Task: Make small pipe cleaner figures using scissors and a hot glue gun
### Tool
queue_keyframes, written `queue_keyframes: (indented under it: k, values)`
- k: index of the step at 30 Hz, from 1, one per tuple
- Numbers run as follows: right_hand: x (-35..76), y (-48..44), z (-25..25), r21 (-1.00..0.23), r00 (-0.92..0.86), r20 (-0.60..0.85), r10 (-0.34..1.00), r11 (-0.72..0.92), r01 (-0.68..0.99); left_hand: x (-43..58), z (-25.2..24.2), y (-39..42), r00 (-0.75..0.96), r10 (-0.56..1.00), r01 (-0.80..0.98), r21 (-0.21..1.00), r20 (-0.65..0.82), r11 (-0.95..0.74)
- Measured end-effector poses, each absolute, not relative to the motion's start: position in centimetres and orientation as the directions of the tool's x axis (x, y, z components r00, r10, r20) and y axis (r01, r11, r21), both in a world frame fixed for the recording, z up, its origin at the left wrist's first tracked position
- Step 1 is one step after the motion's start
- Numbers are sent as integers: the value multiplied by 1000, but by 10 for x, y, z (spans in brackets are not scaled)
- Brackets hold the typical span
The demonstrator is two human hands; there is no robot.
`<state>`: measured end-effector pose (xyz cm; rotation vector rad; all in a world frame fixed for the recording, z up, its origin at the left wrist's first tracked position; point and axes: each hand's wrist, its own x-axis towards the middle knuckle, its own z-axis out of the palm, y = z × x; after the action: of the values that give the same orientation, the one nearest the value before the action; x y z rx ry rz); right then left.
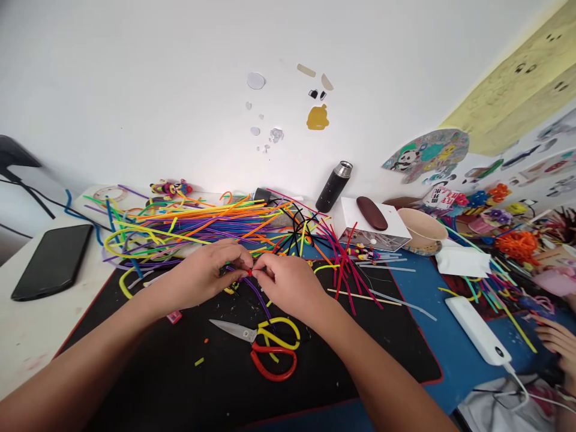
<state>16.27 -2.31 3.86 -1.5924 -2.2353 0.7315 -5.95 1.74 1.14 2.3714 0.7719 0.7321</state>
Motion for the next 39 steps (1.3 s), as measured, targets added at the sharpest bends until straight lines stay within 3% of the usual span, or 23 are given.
queue_keyframes:
  k: [11,22,27,33,39]
  values:
    - [160,-24,23,-552,-356,-70,932,262,792,-58,12,16,751,637,414,628,174,-659]
    - [161,-26,6,-703,-317,-130,939,139,698,-59,8,23,747,655,403,708,111,-580]
    - [168,-25,-5,-744,-294,-144,945,92,662,-72,13,31,657,749,470,727,91,-500]
    - [176,-28,-6,-804,-241,-151,959,23,594,-86,4,43,568,823,666,585,2,-462]
    - [178,-33,-2,-840,-201,-149,968,-16,543,-71,-15,36,533,832,816,352,-153,-458]
